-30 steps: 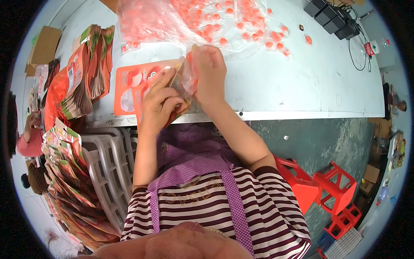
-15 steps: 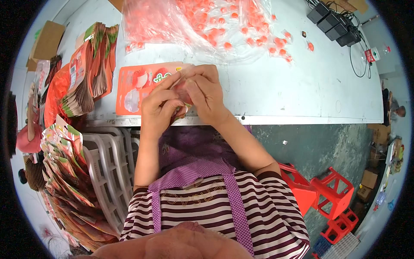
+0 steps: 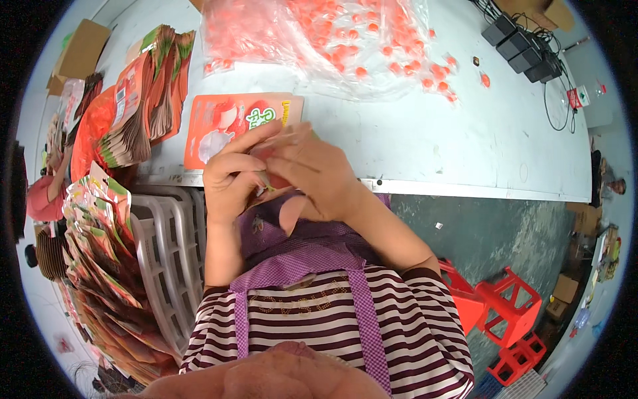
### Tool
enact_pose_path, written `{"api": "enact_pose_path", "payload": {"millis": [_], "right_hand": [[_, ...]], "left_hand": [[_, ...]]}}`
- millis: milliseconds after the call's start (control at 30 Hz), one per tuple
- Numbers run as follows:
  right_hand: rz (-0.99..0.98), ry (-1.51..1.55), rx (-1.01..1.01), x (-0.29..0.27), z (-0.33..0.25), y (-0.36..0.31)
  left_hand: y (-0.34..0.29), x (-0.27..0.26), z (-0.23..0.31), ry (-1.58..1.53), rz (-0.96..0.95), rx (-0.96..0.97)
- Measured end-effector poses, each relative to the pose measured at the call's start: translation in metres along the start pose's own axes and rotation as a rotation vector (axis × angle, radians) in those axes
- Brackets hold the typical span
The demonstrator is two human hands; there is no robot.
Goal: Placing small pink candies into plastic pouches and organizing the completed packs into trays.
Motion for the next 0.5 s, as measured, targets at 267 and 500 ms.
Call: {"api": "enact_pose_path", "payload": {"millis": [267, 500], "right_hand": [[-0.638, -0.110, -0.052, 0.028, -0.033, 0.009], [-0.251, -0.346, -0.072, 0.003, -0.049, 0.015]], "left_hand": [[-0.013, 0.018, 0.025, 0.097, -0.214, 0.184], [-0.027, 0.001, 0.035, -0.017, -0.180, 0.223]]}}
Point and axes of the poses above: each hand's wrist, its own y-axis towards the middle knuckle, its own x-axis out of the palm, z = x × y, the point moved 8 cm from there along y, towards the middle knuckle, and after that the axes turned 14 degrees about -y, right-handed, at the moved point
